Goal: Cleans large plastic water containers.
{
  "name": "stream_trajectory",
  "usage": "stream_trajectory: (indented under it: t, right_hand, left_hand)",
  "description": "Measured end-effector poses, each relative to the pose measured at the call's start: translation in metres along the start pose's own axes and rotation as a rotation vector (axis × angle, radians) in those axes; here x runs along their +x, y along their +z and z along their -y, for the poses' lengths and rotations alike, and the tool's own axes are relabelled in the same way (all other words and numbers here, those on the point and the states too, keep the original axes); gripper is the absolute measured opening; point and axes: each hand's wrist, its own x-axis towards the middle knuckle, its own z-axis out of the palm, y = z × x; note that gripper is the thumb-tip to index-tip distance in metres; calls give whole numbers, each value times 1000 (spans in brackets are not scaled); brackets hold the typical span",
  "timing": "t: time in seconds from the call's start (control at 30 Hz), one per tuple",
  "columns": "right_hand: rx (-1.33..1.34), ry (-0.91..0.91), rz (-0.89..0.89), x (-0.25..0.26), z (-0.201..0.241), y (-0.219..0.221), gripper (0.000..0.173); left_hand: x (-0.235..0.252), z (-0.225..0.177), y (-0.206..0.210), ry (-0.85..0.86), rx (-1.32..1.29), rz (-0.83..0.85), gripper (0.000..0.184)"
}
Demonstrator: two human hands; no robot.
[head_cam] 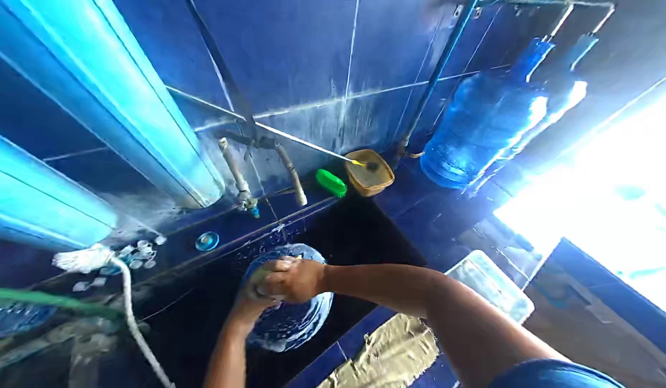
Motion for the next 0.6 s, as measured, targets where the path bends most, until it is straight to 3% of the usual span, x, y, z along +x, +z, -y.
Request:
stream_trajectory:
  t: [0.07,0.1,0.13,0.2,0.27,0.3,0.37,0.43,0.47,0.53,0.57,0.6]
  right_hand:
    - [252,38,24,41,5,-1,33]
    - [427,86,26,62,10,-3,29]
    - [586,160,57,79,12,-9,27]
    - [756,323,162,107,-6,-20,29]
    - [618,443,285,128,-45,-10,33]
    - [533,507,356,135,-63,8,36]
    - [467,597,352,137,-73,73,37]
    - [418,523,321,111,-26,130,42]
    - [371,417,344,86,7,145,46]
    - [264,104,294,45,37,168,46]
    - [246,37,290,45,31,170,45]
    - [273,90,301,59,16,164,44]
  left_hand:
    - [-11,9,30,-28,-249,-509,72]
    - [-9,8,35,-29,-349,-679,70]
    - [-9,8,31,-22,-423,-748,66]
    - [-14,25,0,97,-529,-641,58]
    - [-14,56,-44,215,-588,-462,52]
    - [-15,70,-57,188,-620,-495,47]
    - [-7,97,-73,-38,-650,-820,39]
    - [8,134,-88,-332,-590,-1112,45]
    - [10,155,-96,-459,-552,-1171,49]
    - [6,183,-110,-624,-508,-1136,50]
    - [8,188,-115,-616,-534,-1105,45]
    - [13,187,-119,-559,-575,-1069,37]
